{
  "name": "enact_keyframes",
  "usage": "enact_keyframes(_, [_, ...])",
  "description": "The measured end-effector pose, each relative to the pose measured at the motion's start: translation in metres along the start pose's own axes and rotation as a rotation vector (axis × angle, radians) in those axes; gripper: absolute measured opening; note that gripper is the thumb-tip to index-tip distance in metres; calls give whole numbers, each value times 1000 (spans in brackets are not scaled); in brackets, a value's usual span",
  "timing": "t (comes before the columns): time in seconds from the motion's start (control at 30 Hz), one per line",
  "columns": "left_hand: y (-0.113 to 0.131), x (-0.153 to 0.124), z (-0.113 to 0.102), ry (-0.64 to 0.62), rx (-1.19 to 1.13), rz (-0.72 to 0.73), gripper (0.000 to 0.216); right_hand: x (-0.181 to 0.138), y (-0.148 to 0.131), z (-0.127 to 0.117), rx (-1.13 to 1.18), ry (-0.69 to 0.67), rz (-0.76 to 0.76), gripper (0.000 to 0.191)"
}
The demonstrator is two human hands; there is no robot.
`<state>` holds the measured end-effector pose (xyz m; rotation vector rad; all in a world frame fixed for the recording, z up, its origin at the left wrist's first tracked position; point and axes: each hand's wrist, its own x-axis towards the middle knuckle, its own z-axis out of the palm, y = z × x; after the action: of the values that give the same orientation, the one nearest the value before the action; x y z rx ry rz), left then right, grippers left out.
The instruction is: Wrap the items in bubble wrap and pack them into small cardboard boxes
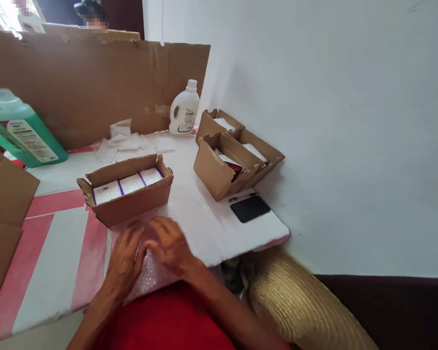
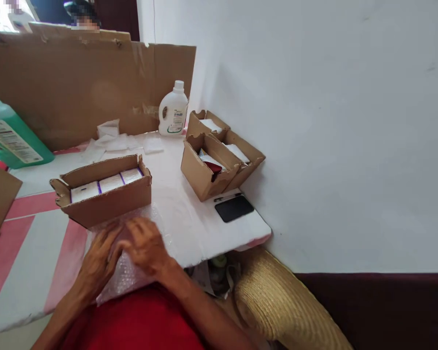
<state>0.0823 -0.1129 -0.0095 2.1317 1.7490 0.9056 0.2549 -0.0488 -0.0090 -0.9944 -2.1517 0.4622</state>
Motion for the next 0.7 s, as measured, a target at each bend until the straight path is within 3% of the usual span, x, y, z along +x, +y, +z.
enact_keyframes(0.1, [-40, -6, 33, 11, 278, 159, 51, 3, -15, 38, -51, -215, -162, 66])
enact_keyframes(0.23, [-59, -17, 50, 12, 437, 340, 64, 7, 1, 56, -128, -327, -154, 79])
enact_keyframes(0.47, [-51, -10, 25, -106, 459, 194, 94, -11, 52, 20, -251, -303, 72, 81])
enact_keyframes(0.7, [-65, -40, 0, -69, 484, 102, 86, -24, 69, 2, -294, -284, 192, 79])
